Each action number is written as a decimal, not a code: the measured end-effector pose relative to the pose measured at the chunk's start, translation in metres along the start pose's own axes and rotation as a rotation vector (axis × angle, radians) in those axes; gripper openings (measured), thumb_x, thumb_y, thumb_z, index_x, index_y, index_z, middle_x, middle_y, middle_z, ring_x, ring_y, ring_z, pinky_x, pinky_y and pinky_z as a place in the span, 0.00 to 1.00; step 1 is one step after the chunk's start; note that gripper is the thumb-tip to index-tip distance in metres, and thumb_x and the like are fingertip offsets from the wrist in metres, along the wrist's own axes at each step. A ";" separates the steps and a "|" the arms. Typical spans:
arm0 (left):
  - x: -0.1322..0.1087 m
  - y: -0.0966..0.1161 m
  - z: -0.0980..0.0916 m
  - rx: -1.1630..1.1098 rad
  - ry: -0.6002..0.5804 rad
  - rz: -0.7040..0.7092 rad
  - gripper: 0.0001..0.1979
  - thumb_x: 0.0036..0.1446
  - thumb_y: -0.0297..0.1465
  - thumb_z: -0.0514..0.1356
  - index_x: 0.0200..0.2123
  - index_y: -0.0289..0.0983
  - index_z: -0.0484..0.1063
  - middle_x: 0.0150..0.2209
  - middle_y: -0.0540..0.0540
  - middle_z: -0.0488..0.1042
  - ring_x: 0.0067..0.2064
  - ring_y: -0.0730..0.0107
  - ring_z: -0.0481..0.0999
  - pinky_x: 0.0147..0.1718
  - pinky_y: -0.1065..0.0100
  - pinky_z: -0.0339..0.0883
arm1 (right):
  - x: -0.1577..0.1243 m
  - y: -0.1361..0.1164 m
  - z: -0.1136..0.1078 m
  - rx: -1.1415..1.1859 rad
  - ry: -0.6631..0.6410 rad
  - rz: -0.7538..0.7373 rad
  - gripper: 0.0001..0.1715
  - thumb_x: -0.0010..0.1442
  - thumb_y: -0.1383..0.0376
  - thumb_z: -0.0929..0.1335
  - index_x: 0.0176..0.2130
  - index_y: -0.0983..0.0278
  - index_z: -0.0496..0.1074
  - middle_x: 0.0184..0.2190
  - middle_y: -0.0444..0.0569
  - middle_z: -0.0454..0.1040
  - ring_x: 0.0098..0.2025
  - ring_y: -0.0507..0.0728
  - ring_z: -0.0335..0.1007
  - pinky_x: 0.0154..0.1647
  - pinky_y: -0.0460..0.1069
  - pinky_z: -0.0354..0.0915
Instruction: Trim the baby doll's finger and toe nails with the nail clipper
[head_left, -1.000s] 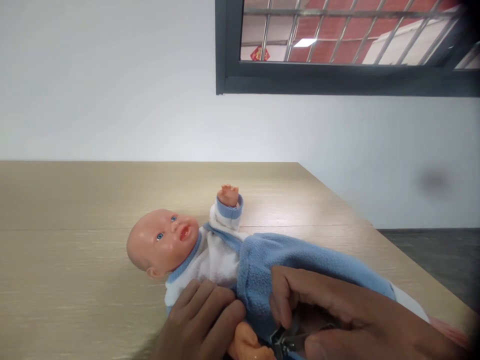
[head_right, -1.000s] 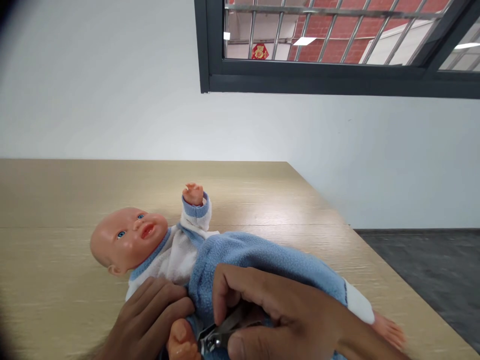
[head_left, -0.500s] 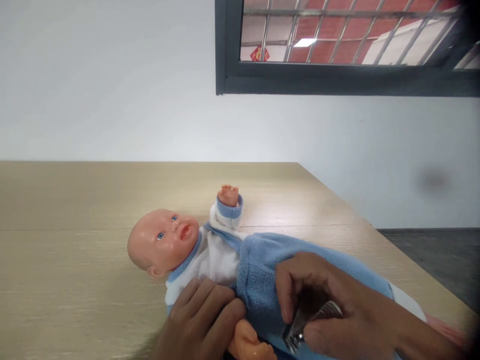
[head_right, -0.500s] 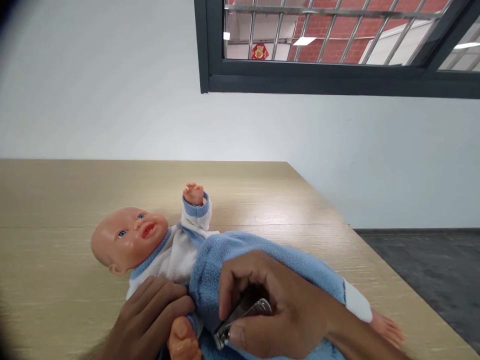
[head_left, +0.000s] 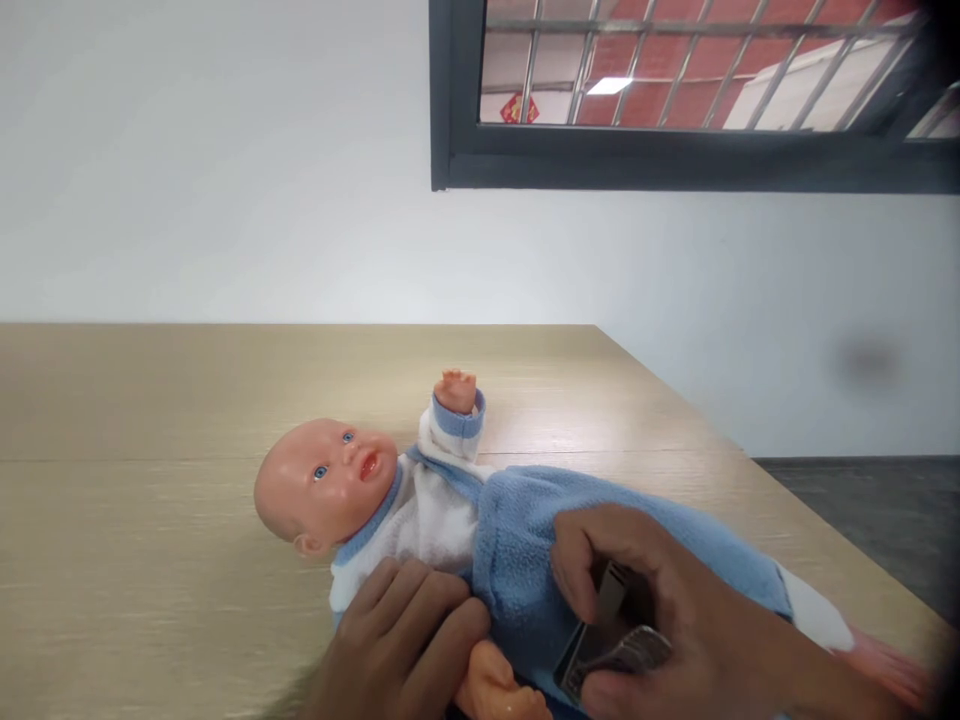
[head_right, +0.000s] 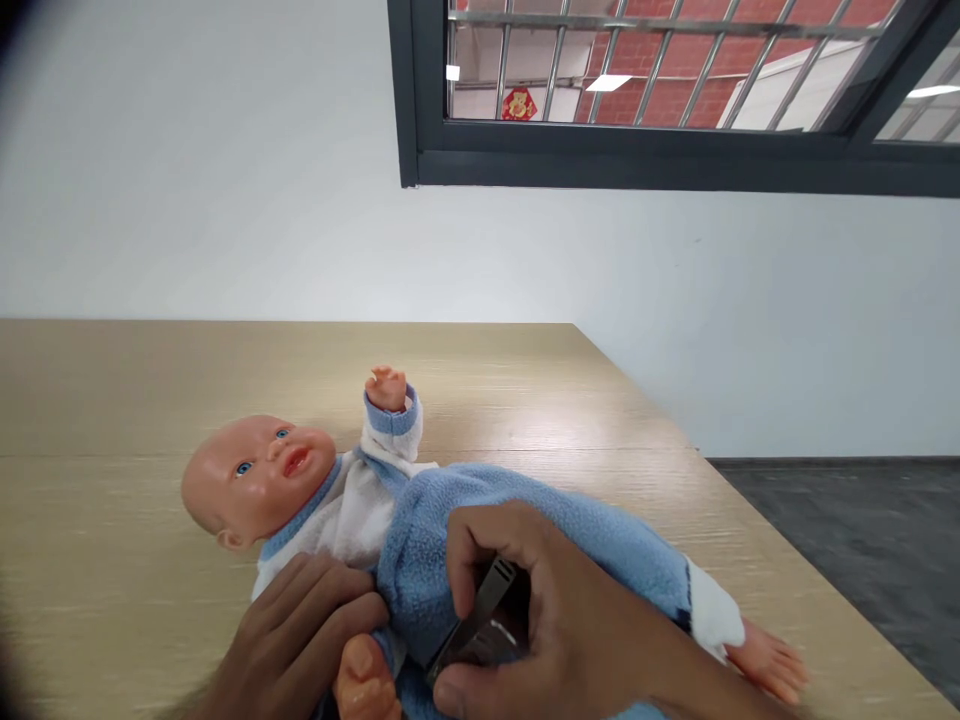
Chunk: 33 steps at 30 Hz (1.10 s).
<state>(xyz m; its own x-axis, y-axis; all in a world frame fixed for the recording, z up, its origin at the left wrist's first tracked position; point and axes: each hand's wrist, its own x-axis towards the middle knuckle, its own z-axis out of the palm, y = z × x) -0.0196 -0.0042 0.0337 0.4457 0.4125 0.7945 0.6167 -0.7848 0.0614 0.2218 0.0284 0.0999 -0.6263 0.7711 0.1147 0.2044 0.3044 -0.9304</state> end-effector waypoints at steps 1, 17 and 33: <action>0.000 0.000 0.000 -0.002 -0.001 0.003 0.19 0.78 0.29 0.42 0.39 0.36 0.70 0.31 0.49 0.76 0.31 0.69 0.72 0.35 0.65 0.62 | 0.001 0.003 0.000 0.047 -0.018 0.027 0.22 0.43 0.61 0.80 0.29 0.61 0.66 0.19 0.34 0.61 0.20 0.45 0.50 0.18 0.40 0.47; 0.003 0.001 0.000 0.022 0.010 -0.002 0.19 0.78 0.28 0.42 0.38 0.36 0.69 0.29 0.49 0.76 0.29 0.70 0.73 0.32 0.65 0.63 | 0.006 0.002 -0.003 0.337 -0.020 0.058 0.19 0.63 0.54 0.76 0.44 0.62 0.70 0.29 0.39 0.63 0.27 0.48 0.56 0.26 0.41 0.55; 0.001 0.002 0.000 -0.009 0.001 0.005 0.20 0.78 0.29 0.42 0.39 0.36 0.70 0.30 0.48 0.76 0.30 0.69 0.73 0.32 0.65 0.63 | 0.002 -0.025 0.014 0.364 0.070 0.095 0.28 0.61 0.42 0.75 0.34 0.64 0.71 0.23 0.40 0.64 0.23 0.48 0.58 0.24 0.43 0.54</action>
<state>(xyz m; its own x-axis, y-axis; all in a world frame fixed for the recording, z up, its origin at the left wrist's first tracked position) -0.0183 -0.0052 0.0348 0.4478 0.4080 0.7956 0.6084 -0.7911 0.0633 0.2051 0.0144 0.1189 -0.5620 0.8264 0.0340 -0.0297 0.0209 -0.9993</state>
